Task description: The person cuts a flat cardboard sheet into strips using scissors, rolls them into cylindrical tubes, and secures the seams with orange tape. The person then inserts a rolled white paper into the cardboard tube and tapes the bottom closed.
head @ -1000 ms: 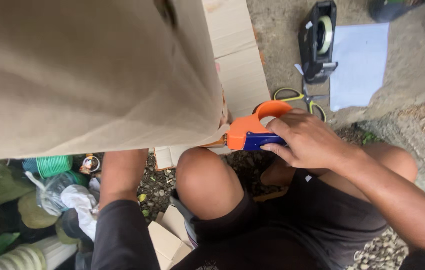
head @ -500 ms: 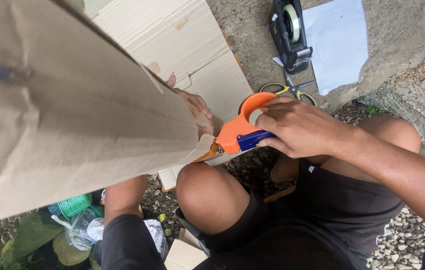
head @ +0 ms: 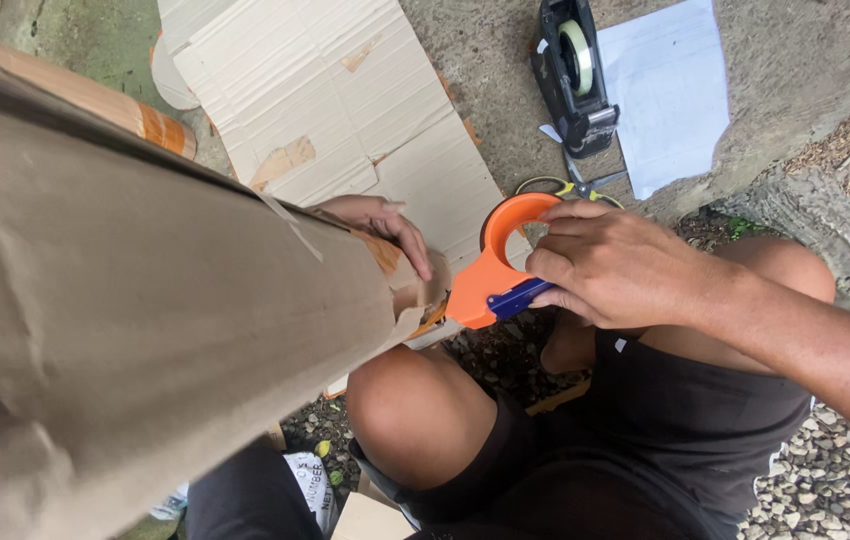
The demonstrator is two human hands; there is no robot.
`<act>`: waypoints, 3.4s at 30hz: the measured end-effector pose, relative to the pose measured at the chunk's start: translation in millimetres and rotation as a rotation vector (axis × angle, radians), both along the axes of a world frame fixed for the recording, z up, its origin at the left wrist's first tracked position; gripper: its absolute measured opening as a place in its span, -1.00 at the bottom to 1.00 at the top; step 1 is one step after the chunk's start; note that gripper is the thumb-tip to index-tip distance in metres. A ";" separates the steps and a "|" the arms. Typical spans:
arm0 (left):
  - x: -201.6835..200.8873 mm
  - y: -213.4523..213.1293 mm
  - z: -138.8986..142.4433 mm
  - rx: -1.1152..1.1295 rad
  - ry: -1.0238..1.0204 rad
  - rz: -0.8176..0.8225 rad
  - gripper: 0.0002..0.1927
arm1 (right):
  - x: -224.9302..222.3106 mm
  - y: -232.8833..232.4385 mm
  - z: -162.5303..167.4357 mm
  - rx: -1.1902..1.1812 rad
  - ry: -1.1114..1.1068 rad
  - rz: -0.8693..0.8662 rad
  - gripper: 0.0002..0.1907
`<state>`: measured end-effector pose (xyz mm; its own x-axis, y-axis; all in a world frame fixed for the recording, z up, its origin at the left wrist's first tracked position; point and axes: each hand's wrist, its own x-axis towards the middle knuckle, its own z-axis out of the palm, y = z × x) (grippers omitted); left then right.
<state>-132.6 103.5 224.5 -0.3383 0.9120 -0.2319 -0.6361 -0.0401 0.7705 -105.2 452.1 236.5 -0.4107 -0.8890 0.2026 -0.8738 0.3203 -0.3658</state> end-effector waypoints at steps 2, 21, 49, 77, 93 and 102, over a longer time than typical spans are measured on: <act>8.0 11.2 12.8 0.168 0.099 0.071 -0.60 | -0.2 -1.3 1.2 -0.007 -0.016 0.002 -0.62; -60.5 29.4 -32.1 -0.334 0.084 -0.584 -0.61 | -12.6 -3.1 -6.5 -0.088 -0.176 0.023 -0.63; -51.2 77.1 -21.1 -0.535 0.440 -0.709 -0.85 | -21.2 2.1 9.3 -0.008 -0.149 -0.020 -0.69; -44.9 73.5 -26.3 -0.567 0.492 -0.507 -0.82 | 11.8 -4.7 30.4 0.513 -0.237 -0.558 -0.54; -40.9 61.7 -15.8 -0.699 0.344 -0.359 -0.83 | 1.9 27.9 46.2 0.295 0.149 -0.283 -0.51; -30.7 64.9 -24.7 -0.677 0.338 -0.348 -0.90 | 5.7 -35.2 74.0 0.825 0.044 -0.311 -0.84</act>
